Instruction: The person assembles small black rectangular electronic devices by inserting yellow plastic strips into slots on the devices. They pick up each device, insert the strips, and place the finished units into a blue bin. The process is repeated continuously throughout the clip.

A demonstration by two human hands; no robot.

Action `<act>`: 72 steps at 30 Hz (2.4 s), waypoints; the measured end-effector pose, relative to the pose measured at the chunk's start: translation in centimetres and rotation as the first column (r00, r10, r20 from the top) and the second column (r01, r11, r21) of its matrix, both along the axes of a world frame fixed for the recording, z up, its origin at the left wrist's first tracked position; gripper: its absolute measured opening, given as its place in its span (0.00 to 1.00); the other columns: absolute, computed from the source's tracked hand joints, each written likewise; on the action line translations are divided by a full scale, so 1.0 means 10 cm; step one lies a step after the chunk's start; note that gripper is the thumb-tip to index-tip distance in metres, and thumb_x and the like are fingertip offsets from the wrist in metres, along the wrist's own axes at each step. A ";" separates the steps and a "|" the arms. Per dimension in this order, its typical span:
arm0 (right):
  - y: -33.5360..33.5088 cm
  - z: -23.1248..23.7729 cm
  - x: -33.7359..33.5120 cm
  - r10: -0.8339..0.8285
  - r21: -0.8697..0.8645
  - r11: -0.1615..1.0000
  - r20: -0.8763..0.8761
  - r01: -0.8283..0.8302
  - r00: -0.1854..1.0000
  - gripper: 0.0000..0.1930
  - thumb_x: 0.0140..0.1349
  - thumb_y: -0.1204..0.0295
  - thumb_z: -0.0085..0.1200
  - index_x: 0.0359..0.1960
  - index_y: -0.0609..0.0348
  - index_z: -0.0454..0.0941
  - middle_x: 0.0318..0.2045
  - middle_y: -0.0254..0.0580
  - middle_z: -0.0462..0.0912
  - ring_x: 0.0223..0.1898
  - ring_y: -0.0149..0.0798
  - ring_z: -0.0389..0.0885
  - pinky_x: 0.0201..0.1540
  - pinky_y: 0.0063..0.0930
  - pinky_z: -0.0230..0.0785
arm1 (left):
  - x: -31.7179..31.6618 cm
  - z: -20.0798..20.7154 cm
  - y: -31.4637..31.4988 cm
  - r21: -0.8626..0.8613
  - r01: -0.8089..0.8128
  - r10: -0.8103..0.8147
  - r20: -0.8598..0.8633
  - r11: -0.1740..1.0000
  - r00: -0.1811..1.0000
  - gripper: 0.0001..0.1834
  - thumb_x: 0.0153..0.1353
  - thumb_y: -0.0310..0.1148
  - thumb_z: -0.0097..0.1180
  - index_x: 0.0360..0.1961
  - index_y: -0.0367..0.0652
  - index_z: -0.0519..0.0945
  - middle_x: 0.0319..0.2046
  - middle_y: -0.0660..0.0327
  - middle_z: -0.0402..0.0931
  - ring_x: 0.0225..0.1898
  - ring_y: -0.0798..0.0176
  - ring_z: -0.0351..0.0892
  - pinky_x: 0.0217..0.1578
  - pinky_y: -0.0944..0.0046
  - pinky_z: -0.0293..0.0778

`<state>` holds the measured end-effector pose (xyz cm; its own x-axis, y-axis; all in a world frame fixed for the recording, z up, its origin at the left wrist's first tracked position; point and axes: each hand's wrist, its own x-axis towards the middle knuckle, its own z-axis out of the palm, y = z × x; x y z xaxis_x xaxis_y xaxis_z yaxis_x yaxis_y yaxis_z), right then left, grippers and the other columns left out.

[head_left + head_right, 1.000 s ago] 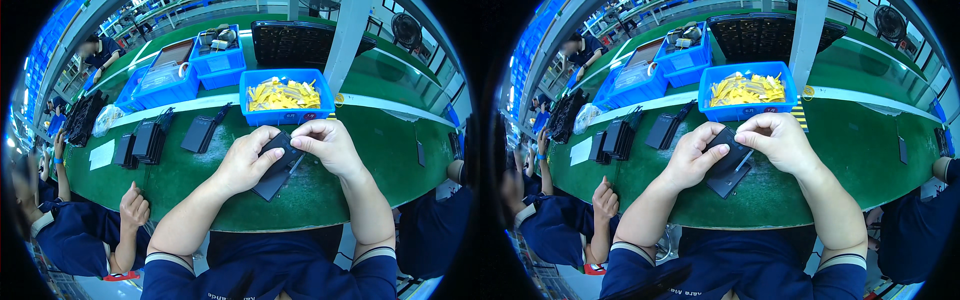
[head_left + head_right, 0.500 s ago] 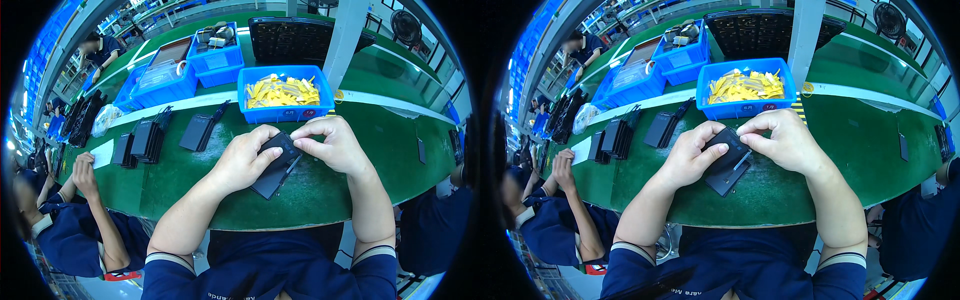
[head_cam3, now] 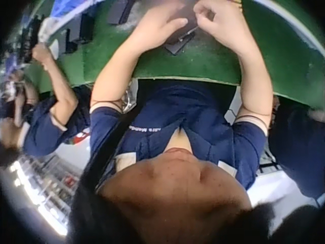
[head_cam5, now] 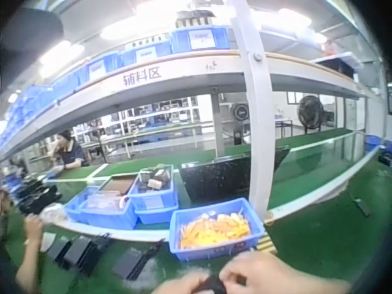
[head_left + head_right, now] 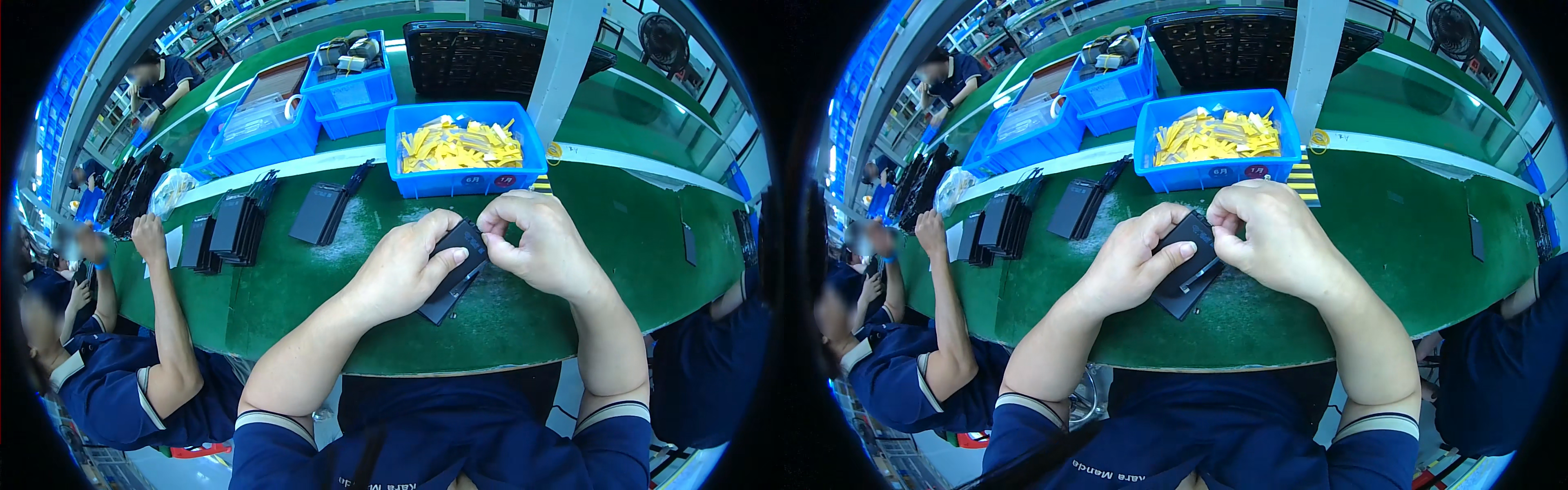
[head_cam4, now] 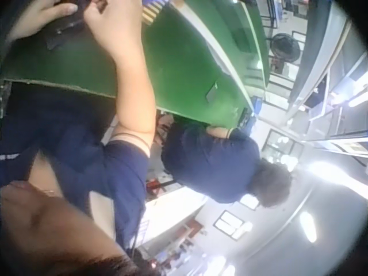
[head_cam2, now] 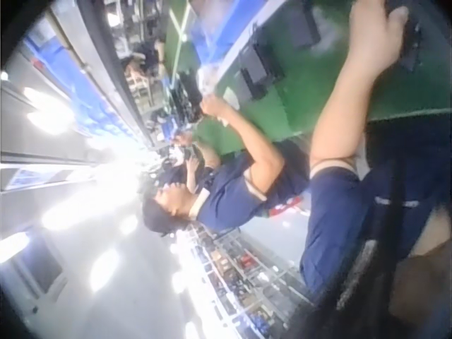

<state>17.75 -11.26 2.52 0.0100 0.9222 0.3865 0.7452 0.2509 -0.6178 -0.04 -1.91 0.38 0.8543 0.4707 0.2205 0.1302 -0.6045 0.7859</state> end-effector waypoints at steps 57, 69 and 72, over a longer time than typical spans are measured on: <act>0.06 -0.17 -0.05 0.249 0.044 0.924 -0.821 -0.379 0.513 0.07 0.48 0.79 0.66 0.27 0.59 0.78 0.27 0.30 0.79 0.31 0.23 0.76 0.35 0.18 0.70 | 0.00 -0.08 -0.01 -0.230 0.241 -0.120 0.439 0.943 0.891 0.05 0.59 0.26 0.53 0.36 0.40 0.72 0.34 0.62 0.70 0.39 0.69 0.69 0.41 0.70 0.64; 0.09 -0.26 -0.19 0.193 0.107 0.965 -0.908 -0.238 0.373 0.07 0.54 0.76 0.64 0.31 0.62 0.77 0.30 0.32 0.79 0.31 0.23 0.76 0.37 0.17 0.70 | 0.02 -0.10 0.02 -0.473 0.305 -0.011 0.529 0.827 0.848 0.17 0.54 0.23 0.61 0.43 0.40 0.70 0.38 0.64 0.71 0.42 0.72 0.70 0.45 0.70 0.67; 0.08 -0.26 -0.17 0.138 0.026 0.960 -0.910 -0.279 0.391 0.07 0.54 0.74 0.63 0.32 0.62 0.78 0.29 0.31 0.79 0.31 0.22 0.76 0.36 0.17 0.69 | 0.01 -0.13 0.07 -0.543 0.338 0.069 0.595 0.769 0.800 0.16 0.54 0.22 0.62 0.42 0.41 0.70 0.36 0.62 0.72 0.41 0.68 0.73 0.44 0.67 0.69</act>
